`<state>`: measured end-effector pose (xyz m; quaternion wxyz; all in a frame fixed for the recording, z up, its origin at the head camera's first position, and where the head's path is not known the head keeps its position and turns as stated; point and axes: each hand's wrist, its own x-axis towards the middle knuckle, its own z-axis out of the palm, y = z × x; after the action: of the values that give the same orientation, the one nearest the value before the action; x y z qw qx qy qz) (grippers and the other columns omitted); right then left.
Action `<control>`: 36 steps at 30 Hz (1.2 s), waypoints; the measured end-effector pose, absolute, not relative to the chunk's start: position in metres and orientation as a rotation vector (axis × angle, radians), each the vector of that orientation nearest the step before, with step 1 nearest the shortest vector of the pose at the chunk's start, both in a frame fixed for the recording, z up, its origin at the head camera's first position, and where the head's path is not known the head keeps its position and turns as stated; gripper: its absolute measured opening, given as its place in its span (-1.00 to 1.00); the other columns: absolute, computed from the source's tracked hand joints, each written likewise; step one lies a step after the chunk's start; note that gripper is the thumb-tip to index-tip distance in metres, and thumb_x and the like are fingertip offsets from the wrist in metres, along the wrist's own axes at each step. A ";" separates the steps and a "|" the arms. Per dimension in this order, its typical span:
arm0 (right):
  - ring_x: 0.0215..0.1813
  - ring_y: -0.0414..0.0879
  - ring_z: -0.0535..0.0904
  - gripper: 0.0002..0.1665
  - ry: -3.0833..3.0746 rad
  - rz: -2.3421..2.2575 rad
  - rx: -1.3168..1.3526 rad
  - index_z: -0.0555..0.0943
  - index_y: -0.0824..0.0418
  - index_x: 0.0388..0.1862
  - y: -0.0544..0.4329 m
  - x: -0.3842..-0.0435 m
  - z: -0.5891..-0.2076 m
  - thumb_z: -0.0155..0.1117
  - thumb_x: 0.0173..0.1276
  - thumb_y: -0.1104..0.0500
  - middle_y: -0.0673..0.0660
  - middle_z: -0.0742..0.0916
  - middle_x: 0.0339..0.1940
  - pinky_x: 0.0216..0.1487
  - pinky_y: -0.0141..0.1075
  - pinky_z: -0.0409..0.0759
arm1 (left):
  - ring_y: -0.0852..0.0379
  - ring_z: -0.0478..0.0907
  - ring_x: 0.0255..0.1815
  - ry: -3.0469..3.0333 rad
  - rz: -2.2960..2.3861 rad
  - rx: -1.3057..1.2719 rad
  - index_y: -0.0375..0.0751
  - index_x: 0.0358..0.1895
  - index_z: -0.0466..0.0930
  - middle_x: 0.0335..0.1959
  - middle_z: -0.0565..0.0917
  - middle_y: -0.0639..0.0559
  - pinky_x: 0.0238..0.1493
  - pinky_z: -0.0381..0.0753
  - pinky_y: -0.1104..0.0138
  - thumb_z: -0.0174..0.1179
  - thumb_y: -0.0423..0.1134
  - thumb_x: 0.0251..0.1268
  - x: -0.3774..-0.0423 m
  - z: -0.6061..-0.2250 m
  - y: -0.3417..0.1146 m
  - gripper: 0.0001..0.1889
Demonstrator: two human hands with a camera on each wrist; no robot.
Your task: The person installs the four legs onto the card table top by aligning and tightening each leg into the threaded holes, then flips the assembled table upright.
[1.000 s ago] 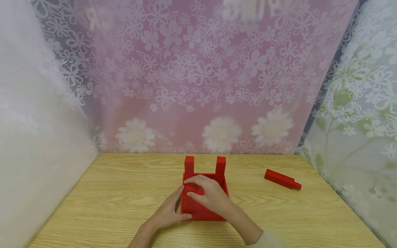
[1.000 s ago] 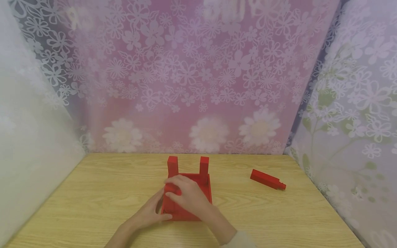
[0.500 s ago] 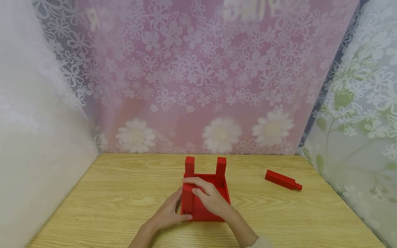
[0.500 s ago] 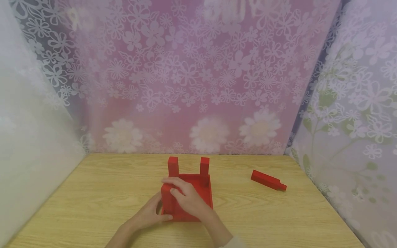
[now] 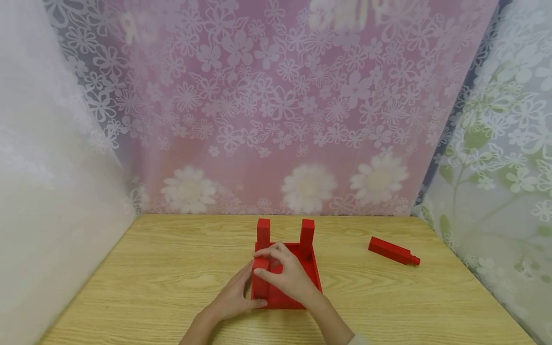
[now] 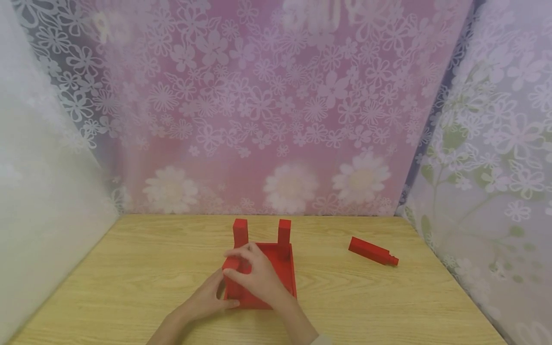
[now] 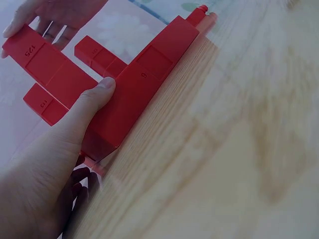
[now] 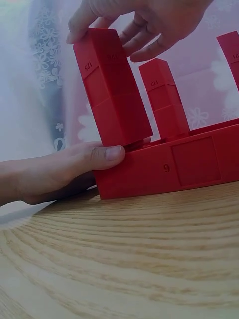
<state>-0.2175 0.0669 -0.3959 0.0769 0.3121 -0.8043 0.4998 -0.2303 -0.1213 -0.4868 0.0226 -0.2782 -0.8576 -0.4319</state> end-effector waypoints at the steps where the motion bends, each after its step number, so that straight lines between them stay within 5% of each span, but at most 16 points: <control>1: -0.19 -0.17 0.43 -0.70 -2.407 1.493 0.948 0.58 -0.15 -0.03 0.067 -0.217 -0.396 0.27 0.23 -0.06 -0.16 0.50 -0.13 -0.20 -0.25 0.48 | -0.01 0.02 0.37 -2.654 -1.340 -0.865 0.16 0.46 -0.11 0.42 0.03 0.10 0.20 0.12 -0.11 0.31 0.18 -0.03 -0.231 -0.487 -0.121 0.00; 8: 0.25 -0.11 0.31 -0.62 -2.343 1.622 1.150 0.51 0.07 0.15 0.069 -0.215 -0.394 -0.01 0.41 0.28 -0.03 0.46 0.21 0.16 -0.09 0.33 | 0.10 0.05 0.35 -2.614 -1.376 -0.892 0.26 0.40 0.01 0.38 0.09 0.21 0.24 0.13 -0.03 0.33 0.16 -0.05 -0.233 -0.487 -0.121 -0.08; 13: 0.18 -0.08 0.38 -0.54 -2.331 1.671 1.161 0.50 0.10 0.15 0.071 -0.216 -0.394 -0.03 0.34 0.42 0.02 0.52 0.14 0.13 -0.14 0.35 | 0.12 0.06 0.35 -2.615 -1.380 -0.892 0.27 0.41 -0.02 0.38 0.10 0.24 0.23 0.13 -0.03 0.33 0.17 -0.05 -0.232 -0.488 -0.121 -0.06; 27: -0.15 -0.19 0.45 -0.61 -2.412 1.494 0.939 0.55 -0.03 0.03 0.069 -0.218 -0.399 0.30 0.21 -0.02 -0.19 0.50 -0.13 -0.12 -0.19 0.49 | 0.04 0.04 0.36 -2.653 -1.360 -0.855 0.26 0.45 -0.14 0.40 0.05 0.19 0.20 0.14 -0.10 0.33 0.16 -0.05 -0.231 -0.487 -0.121 0.01; 30: 0.01 -0.18 0.41 -0.61 -2.396 1.492 0.987 0.52 -0.08 0.08 0.068 -0.218 -0.400 0.27 0.25 0.03 -0.15 0.48 0.02 0.00 -0.12 0.45 | 0.02 0.03 0.36 -2.669 -1.354 -0.846 0.19 0.46 -0.13 0.41 0.04 0.16 0.20 0.13 -0.11 0.32 0.17 -0.04 -0.231 -0.486 -0.121 0.01; 36: 0.27 -0.04 0.28 -0.61 -2.267 1.618 1.287 0.44 0.14 0.20 0.068 -0.218 -0.400 -0.01 0.41 0.30 0.02 0.43 0.23 0.21 -0.08 0.27 | -0.05 0.00 0.37 -2.702 -1.333 -0.823 0.06 0.47 -0.12 0.42 0.03 0.05 0.20 0.12 -0.13 0.27 0.23 -0.03 -0.228 -0.483 -0.120 0.02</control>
<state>-0.2181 0.0685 -0.3997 0.0369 0.4191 -0.7384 0.5270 -0.2278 -0.1205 -0.4835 0.0091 -0.2635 -0.8651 -0.4268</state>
